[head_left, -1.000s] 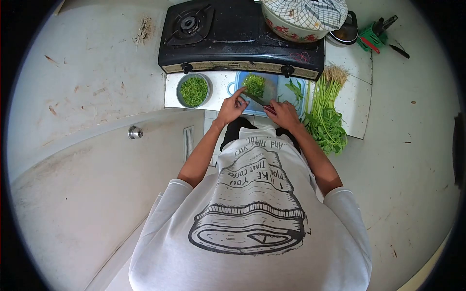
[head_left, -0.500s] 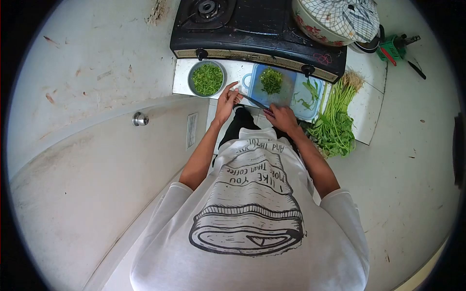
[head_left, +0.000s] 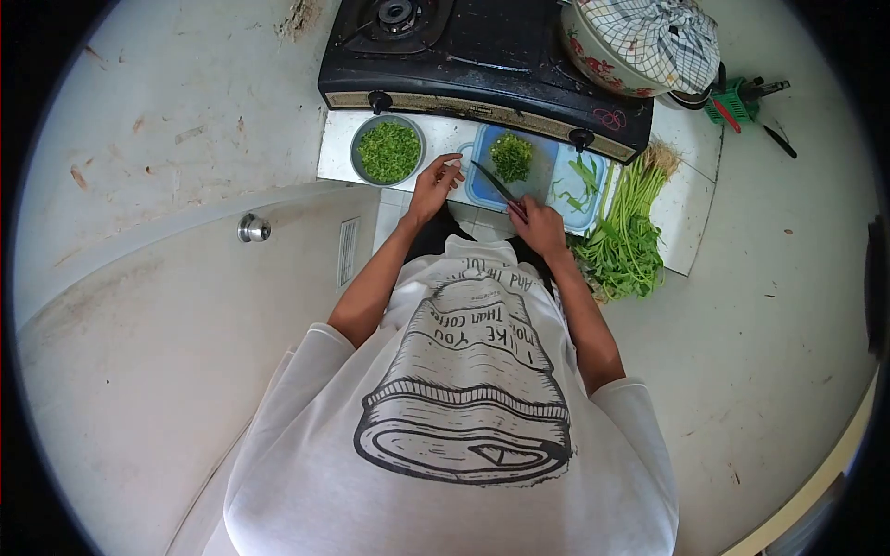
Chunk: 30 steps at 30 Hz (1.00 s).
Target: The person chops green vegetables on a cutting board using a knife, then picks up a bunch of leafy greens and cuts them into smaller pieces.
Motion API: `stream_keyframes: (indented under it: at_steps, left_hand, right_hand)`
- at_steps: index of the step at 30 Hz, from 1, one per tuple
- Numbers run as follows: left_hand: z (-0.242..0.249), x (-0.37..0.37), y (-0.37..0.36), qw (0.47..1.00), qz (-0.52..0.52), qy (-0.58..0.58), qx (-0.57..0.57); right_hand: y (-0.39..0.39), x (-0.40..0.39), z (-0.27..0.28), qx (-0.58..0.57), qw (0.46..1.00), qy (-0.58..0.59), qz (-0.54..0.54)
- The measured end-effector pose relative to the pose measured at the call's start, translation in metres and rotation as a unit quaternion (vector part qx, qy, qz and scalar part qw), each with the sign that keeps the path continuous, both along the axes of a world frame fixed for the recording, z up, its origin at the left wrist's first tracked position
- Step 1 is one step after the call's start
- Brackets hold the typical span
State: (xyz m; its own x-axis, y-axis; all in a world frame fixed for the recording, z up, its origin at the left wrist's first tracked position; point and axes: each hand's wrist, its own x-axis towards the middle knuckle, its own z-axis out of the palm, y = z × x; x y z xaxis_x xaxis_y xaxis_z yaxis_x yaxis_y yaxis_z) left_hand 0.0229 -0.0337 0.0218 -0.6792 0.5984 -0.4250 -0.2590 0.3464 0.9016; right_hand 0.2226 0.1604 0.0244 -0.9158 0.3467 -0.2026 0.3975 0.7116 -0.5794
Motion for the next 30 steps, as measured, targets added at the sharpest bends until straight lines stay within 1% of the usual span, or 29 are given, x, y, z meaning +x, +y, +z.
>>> stream_keyframes:
  at_steps: [1,4,7,10,13,16,19,22,25,28,30]
  left_hand:
    - [-0.002,0.0,0.002,1.0,0.012,0.009,0.001]
    - [-0.005,0.003,0.006,0.99,-0.006,0.141,-0.026]
    - [-0.006,0.002,0.0,0.954,-0.108,0.273,-0.061]
    - [-0.005,0.01,-0.004,0.917,-0.203,0.323,-0.114]
    - [-0.009,0.013,-0.005,0.897,-0.202,0.384,-0.085]
    - [-0.016,0.016,-0.005,0.895,-0.194,0.392,-0.088]
    - [-0.021,0.018,0.0,0.91,-0.181,0.357,-0.112]
    - [-0.021,0.019,0.002,0.91,-0.177,0.358,-0.115]
    - [-0.023,0.017,0.004,0.901,-0.172,0.386,-0.102]
    - [-0.018,0.02,0.011,0.947,-0.13,0.284,-0.079]
    - [-0.016,0.021,0.022,0.962,-0.1,0.251,-0.039]
  right_hand:
    - [-0.001,0.002,-0.003,0.001,1.0,-0.001,0.002]
    - [-0.008,0.005,-0.002,-0.011,1.0,-0.011,-0.008]
    - [-0.012,0.006,-0.001,-0.046,0.998,-0.02,-0.047]
    - [-0.013,0.007,-0.003,-0.071,0.994,-0.015,-0.08]
    - [-0.01,0.009,-0.003,-0.087,0.992,-0.017,-0.095]
    - [-0.009,0.01,-0.003,-0.098,0.99,-0.013,-0.104]
    - [-0.009,0.012,-0.007,-0.105,0.989,-0.014,-0.102]
    - [-0.01,0.013,-0.01,-0.097,0.99,-0.009,-0.097]
    - [-0.007,0.013,-0.01,-0.101,0.99,-0.016,-0.101]
    - [-0.004,0.015,-0.01,-0.102,0.989,-0.009,-0.109]
    - [-0.004,0.016,-0.009,-0.107,0.987,0.0,-0.118]
